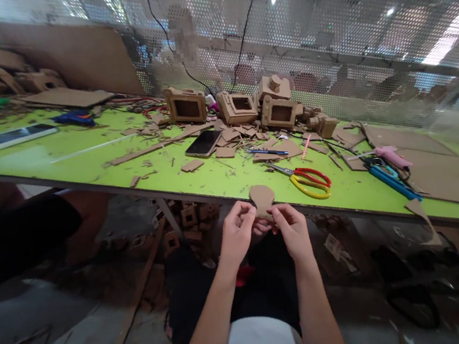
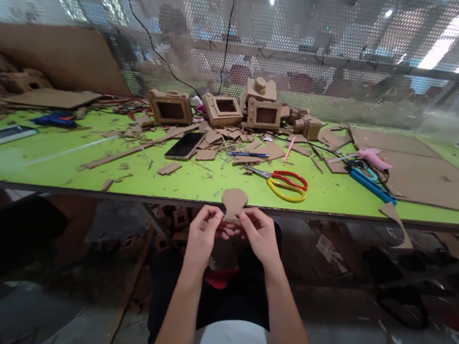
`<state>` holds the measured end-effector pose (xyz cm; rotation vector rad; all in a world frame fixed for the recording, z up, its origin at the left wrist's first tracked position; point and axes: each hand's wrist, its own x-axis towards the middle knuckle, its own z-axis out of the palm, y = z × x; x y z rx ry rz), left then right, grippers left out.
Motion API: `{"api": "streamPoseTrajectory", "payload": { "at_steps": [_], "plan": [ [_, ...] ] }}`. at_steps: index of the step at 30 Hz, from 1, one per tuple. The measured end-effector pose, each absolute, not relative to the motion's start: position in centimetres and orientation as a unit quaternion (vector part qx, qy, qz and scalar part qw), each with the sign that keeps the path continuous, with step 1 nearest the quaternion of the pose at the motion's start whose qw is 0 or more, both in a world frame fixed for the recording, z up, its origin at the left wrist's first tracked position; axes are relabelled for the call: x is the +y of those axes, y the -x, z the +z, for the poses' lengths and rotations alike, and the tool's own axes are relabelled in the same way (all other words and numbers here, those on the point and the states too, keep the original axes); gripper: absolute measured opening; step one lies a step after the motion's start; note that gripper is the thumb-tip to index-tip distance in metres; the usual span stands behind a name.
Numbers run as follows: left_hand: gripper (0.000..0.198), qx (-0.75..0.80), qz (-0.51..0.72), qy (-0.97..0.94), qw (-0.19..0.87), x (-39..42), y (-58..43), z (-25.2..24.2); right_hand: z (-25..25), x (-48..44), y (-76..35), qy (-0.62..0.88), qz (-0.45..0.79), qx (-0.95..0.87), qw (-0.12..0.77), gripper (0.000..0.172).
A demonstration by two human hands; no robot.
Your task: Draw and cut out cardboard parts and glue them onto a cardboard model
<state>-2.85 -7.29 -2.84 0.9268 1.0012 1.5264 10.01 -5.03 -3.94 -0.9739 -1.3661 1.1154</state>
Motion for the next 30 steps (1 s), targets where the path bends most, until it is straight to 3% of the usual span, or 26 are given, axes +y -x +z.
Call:
{"api": "streamPoseTrajectory", "payload": {
  "at_steps": [8,16,20,23,26,30],
  "plan": [
    [0.039,0.415,0.626,-0.390,0.533,-7.5,2.8,-2.6,-4.1,-5.0,-9.6,0.414,0.518,-0.513,0.544,0.034],
    [0.016,0.442,0.625,-0.477,0.433,-7.2,3.1,-4.5,-4.2,-5.5,-9.4,0.401,0.477,-0.575,0.531,0.022],
    [0.014,0.446,0.638,-0.500,0.379,-7.4,3.3,-4.7,-4.5,-5.6,-8.8,0.394,0.476,-0.544,0.568,0.032],
    [0.024,0.395,0.642,-0.462,0.467,-7.3,3.7,-4.9,-4.4,-5.6,-8.9,0.391,0.513,-0.507,0.572,0.041],
    [0.042,0.331,0.601,-0.408,0.602,-7.2,4.1,-5.2,-4.0,-5.8,-9.3,0.380,0.563,-0.513,0.525,0.039],
    [0.049,0.312,0.553,-0.406,0.657,-7.0,4.4,-5.7,-3.5,-6.1,-9.6,0.357,0.604,-0.521,0.486,0.035]
  ]
}}
